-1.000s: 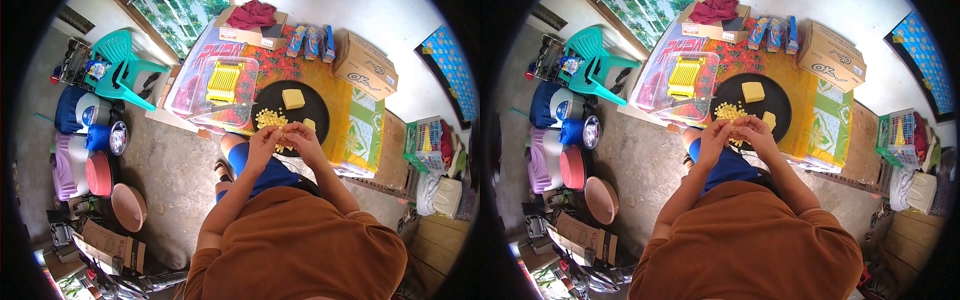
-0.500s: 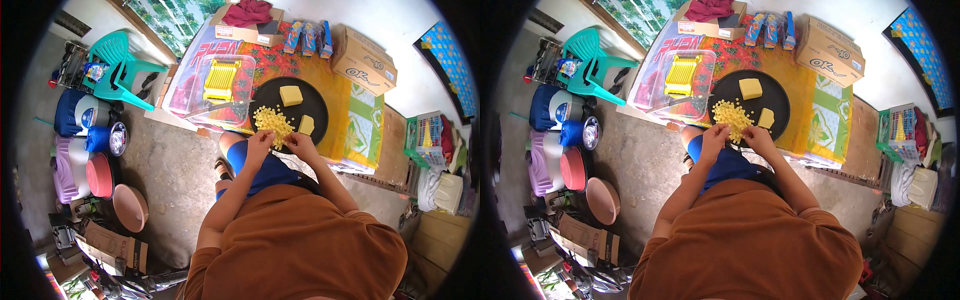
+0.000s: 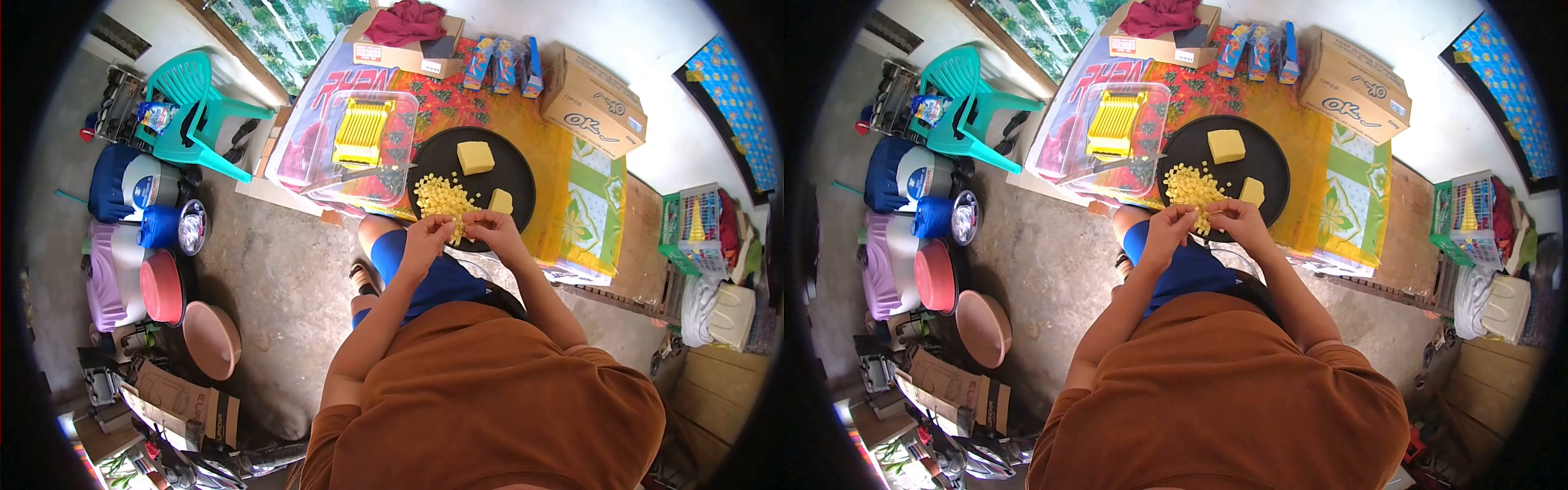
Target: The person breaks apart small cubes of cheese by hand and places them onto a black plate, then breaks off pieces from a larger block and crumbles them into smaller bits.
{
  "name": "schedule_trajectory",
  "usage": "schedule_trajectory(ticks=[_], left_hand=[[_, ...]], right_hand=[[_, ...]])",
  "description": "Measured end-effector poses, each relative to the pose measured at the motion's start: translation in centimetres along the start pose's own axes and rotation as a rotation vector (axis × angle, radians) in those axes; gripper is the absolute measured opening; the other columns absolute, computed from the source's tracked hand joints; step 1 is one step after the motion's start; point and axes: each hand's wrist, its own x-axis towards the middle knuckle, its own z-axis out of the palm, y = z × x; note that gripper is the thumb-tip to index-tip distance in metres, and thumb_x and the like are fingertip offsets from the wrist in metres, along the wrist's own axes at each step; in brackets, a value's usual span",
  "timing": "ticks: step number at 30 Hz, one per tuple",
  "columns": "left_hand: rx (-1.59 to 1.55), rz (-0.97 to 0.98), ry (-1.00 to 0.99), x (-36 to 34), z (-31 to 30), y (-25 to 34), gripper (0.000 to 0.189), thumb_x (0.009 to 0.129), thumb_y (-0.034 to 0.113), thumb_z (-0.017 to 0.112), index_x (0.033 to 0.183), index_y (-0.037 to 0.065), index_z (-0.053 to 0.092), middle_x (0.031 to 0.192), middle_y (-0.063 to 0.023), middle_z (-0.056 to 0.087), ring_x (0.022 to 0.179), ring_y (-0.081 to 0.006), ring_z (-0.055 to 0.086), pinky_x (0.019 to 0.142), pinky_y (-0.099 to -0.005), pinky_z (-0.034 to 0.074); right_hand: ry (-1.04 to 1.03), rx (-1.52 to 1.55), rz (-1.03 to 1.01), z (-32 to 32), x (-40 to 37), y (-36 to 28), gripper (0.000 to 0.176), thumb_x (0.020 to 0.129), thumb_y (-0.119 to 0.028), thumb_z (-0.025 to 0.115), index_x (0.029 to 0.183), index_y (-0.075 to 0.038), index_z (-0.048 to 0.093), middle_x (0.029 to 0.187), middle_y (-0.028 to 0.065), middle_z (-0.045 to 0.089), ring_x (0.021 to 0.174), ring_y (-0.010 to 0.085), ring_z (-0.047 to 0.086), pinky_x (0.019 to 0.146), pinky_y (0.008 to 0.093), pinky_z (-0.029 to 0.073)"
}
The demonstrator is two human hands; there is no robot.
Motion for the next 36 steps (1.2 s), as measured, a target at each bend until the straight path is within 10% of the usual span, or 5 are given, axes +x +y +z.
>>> schedule_trajectory(ticks=[36], left_hand=[[-0.245,-0.048,-0.185,-2.1,-0.5,4.5,0.018,0.092,0.021,0.062,0.096,0.003,0.062,0.072,-0.0016,0.058,0.055,-0.0087,0.050,0.051,-0.0220,0.042]], right_hand=[[0.042,-0.301,-0.436,3.0,-2.2,-5.3,0.020,0.083,-0.006,0.069,0.103,-0.004,0.067,0.092,0.0062,0.068,0.079,0.0126,0.062,0.071,0.0270,0.050]])
